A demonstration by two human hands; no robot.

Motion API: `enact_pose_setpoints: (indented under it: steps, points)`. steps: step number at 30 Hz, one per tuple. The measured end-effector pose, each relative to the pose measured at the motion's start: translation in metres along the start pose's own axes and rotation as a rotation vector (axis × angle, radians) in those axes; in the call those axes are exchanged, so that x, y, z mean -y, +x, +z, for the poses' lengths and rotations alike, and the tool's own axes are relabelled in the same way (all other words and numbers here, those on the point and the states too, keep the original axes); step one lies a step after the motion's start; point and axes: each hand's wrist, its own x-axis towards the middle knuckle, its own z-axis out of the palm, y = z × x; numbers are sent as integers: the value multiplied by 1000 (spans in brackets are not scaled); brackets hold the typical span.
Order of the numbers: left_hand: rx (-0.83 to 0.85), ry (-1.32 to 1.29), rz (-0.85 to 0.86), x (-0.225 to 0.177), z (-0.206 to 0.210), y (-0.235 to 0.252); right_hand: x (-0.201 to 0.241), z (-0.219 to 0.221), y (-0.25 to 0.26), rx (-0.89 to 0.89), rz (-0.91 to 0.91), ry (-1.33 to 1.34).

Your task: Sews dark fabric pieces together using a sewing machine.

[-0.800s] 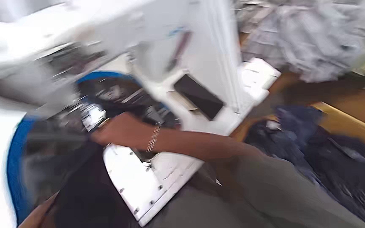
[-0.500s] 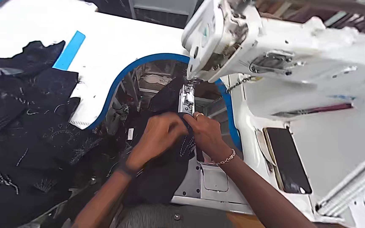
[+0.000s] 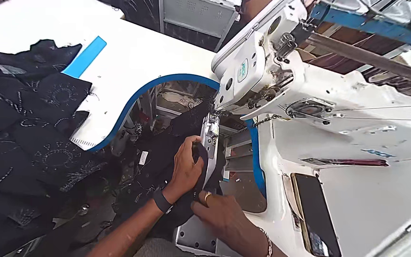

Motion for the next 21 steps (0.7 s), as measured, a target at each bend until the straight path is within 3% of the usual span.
enact_pose_setpoints:
  steps: [2,5,8,11,13,16,18,19,21]
  points:
    - [32,129,79,3,-3,26,7,-6,-6,19,-27,31]
    - [-117,403,257,8,-9,64,18,-39,-9,70,45,130]
    - [-264,513,232,0,-4,55,37,-54,-13,117,110,344]
    - [-191,417,115,-7,7,26,47,-53,-15,117,177,460]
    - [-85,374,79,-14,9,11,26,-68,-17,126,378,364]
    - [126,436,15,-23,6,4,-55,-88,-31,189,690,120]
    - [205,447,-27,-26,5,14,-95,-93,-24,111,926,24]
    - [198,437,-36,-26,6,23,-102,-92,-12,6,960,-30]
    - [118,419,4,-22,11,32,-93,-80,15,-195,848,-56]
